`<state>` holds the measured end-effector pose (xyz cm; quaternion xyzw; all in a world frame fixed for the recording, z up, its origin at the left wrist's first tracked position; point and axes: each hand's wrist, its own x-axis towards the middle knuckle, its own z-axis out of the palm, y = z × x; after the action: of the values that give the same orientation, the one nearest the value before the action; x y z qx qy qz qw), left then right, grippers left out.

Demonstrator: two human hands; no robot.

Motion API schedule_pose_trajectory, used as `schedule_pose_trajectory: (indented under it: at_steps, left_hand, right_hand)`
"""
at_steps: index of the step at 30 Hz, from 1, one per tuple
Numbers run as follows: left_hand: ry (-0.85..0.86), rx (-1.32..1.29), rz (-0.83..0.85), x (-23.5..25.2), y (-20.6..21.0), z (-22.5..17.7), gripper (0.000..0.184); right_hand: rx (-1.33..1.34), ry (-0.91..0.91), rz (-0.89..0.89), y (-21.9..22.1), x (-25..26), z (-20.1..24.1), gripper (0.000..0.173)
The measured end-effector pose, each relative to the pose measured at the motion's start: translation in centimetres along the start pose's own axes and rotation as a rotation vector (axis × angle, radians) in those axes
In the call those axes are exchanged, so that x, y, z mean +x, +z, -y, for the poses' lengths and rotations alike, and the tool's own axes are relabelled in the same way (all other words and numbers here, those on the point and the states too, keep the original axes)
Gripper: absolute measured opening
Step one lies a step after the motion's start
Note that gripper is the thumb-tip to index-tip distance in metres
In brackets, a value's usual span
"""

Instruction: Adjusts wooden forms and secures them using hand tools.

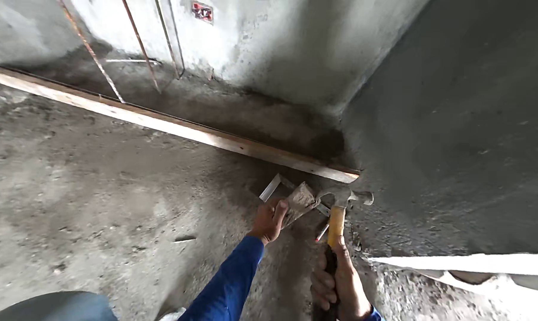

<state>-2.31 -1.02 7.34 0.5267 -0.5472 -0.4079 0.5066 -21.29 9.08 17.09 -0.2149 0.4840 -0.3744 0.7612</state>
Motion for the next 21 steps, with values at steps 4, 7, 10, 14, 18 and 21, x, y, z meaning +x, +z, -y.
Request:
schedule_pose_trajectory:
  at_steps: [4, 7, 10, 14, 18, 21]
  left_hand:
    - [0.099, 0.279, 0.027, 0.6, -0.7, -2.1, 0.094]
    - [-0.115, 0.352, 0.189, 0.3, -0.8, -3.9, 0.087]
    - [-0.253, 0.316, 0.236, 0.3, -0.2, -4.3, 0.090]
    - [-0.205, 0.274, 0.280, 0.5, -0.2, -3.4, 0.087]
    - [-0.160, 0.297, 0.365, 1.2, -0.6, -2.4, 0.087]
    - [-0.230, 0.362, 0.521, 2.6, -1.3, -3.4, 0.083]
  right_hand:
    - [-0.045, -0.003, -0.047, 0.0, 0.0, 1.0, 0.075]
    - [-0.231, -0.049, -0.165, -1.8, 0.6, 2.0, 0.068]
    - [-0.353, -0.060, -0.176, -3.2, 0.7, 3.2, 0.066]
    - [-0.378, -0.043, -0.184, -3.5, 0.1, 3.3, 0.066]
    - [-0.459, -0.034, -0.165, -4.8, -0.9, 3.7, 0.064]
    - [-0.624, -0.104, -0.169, -6.2, -1.9, 4.3, 0.061]
